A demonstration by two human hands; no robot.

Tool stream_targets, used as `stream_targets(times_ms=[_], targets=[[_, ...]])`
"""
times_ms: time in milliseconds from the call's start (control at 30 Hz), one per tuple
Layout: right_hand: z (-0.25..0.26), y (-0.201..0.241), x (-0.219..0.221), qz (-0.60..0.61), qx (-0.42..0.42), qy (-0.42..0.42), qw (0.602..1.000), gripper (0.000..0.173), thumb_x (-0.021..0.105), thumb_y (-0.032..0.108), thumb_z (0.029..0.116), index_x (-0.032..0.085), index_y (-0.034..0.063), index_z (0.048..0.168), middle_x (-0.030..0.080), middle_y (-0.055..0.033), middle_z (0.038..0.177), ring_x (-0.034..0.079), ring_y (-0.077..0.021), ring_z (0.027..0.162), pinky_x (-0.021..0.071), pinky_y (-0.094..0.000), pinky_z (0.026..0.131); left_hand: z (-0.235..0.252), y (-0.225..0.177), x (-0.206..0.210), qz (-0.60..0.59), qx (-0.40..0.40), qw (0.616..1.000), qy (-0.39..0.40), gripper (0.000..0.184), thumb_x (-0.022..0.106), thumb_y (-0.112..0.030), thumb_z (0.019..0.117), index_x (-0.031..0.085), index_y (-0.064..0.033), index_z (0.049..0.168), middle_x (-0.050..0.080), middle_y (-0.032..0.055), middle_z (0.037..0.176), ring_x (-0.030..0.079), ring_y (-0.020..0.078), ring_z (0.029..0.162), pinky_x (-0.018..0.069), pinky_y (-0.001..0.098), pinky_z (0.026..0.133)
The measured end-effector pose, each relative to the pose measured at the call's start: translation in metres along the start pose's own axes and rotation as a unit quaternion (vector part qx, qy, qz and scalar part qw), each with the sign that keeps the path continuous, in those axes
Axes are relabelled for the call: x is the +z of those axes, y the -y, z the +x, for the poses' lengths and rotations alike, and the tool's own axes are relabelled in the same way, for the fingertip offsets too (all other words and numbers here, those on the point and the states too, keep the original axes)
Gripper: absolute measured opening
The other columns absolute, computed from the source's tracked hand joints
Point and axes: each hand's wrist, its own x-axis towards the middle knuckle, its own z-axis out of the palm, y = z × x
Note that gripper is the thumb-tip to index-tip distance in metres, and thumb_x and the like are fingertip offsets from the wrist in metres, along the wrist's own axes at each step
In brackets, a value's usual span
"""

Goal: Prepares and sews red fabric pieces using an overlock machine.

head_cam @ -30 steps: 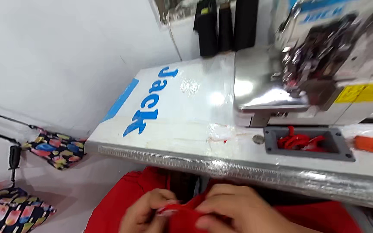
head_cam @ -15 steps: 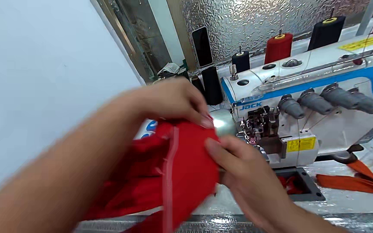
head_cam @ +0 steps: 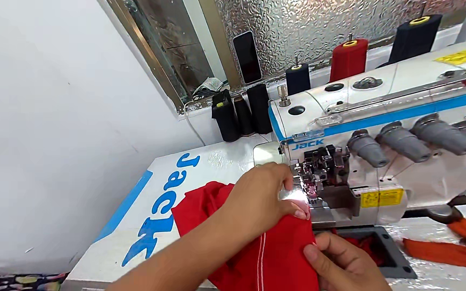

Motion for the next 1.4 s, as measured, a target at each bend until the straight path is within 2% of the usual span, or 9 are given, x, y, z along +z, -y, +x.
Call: stream_targets(times_ms=[67,133,367,533,733,967,1167,1267,1400], targets=[[0.0,-0.002,-0.002,0.008,-0.002,0.002,1.0,0.014,0.065,0.001,0.0963,0.069,0.0136,0.091,0.073,0.0056,0.078,0.066,-0.0025,0.062,0.058,-0.0213,0.06,-0.012,0.002,0.013,0.023,0.065,0.995,-0.068,0.021,0.085,-0.028,0.0809,0.074,-0.0106,0.083,0.068,0.0001,0.08,0.066,0.0134,0.079,0.0563,0.034,0.071],[0.001,-0.003,-0.004,0.013,-0.002,0.0,1.0,0.016,0.065,0.0,0.0961,0.069,0.0142,0.091,0.073,0.0055,0.078,0.067,-0.0026,0.062,0.0587,-0.0215,0.06,-0.021,0.003,0.025,0.035,0.106,0.988,-0.108,0.012,0.078,-0.024,0.0874,0.079,-0.013,0.083,0.073,-0.0026,0.083,0.07,0.0095,0.083,0.0577,0.029,0.074],[0.0,-0.004,-0.009,0.022,-0.017,0.004,1.0,0.016,0.065,0.0,0.0958,0.071,0.0153,0.093,0.074,0.0061,0.08,0.069,-0.0028,0.065,0.0605,-0.0225,0.063,-0.04,-0.008,0.057,0.127,0.128,0.964,-0.194,0.02,0.06,-0.008,0.0946,0.08,-0.0097,0.098,0.076,0.0035,0.099,0.074,0.0144,0.093,0.0602,0.0263,0.08],[-0.005,-0.004,-0.018,0.013,-0.054,0.004,0.998,0.019,0.068,0.002,0.0949,0.073,0.0196,0.096,0.076,0.0093,0.083,0.07,-0.0006,0.071,0.0609,-0.0208,0.068,-0.043,-0.026,0.064,0.097,0.11,0.971,-0.187,0.027,0.058,-0.002,0.091,0.078,-0.0021,0.109,0.077,0.0112,0.11,0.075,0.0208,0.101,0.0601,0.0287,0.086],[0.0,0.002,-0.028,-0.013,-0.072,-0.021,0.997,0.019,0.067,0.002,0.0953,0.075,0.0191,0.094,0.076,0.0099,0.084,0.07,0.001,0.071,0.0601,-0.0183,0.066,-0.034,-0.034,0.067,0.09,0.069,0.976,-0.185,0.02,0.061,-0.005,0.0878,0.079,-0.0053,0.096,0.069,0.0109,0.098,0.071,0.0173,0.082,0.0588,0.0245,0.067],[0.004,0.006,-0.029,-0.022,-0.07,-0.047,0.996,0.019,0.066,0.0,0.0948,0.075,0.0166,0.092,0.076,0.0081,0.081,0.07,0.0003,0.069,0.0592,-0.0173,0.064,-0.028,-0.035,0.067,0.091,0.062,0.977,-0.184,0.018,0.061,-0.006,0.0889,0.078,-0.0046,0.094,0.068,0.0087,0.095,0.07,0.0148,0.08,0.0577,0.0236,0.064],[0.003,0.003,-0.029,-0.025,-0.083,-0.055,0.995,0.016,0.071,0.001,0.0924,0.076,0.017,0.092,0.075,0.0087,0.081,0.068,0.0008,0.066,0.0583,-0.0168,0.062,-0.031,-0.026,0.066,0.046,0.114,0.968,-0.218,0.016,0.058,-0.008,0.0916,0.074,-0.0052,0.094,0.071,0.0053,0.087,0.072,0.0123,0.084,0.0588,0.0218,0.072],[0.002,0.003,-0.03,-0.034,-0.084,-0.058,0.994,0.016,0.072,0.002,0.092,0.075,0.0176,0.091,0.075,0.0089,0.08,0.067,0.0015,0.064,0.057,-0.016,0.059,-0.034,-0.021,0.065,0.028,0.134,0.969,-0.206,0.021,0.058,-0.009,0.0908,0.077,-0.0037,0.095,0.075,0.0078,0.097,0.073,0.0135,0.096,0.0586,0.021,0.081],[0.002,0.002,-0.03,-0.042,-0.083,-0.061,0.994,0.015,0.071,0.002,0.0922,0.075,0.0175,0.091,0.074,0.0093,0.08,0.067,0.0011,0.065,0.0573,-0.0163,0.06,-0.036,-0.019,0.066,0.013,0.139,0.971,-0.195,0.022,0.057,-0.01,0.0917,0.078,-0.0035,0.097,0.07,0.0077,0.104,0.069,0.0103,0.093,0.0562,0.0172,0.08]])
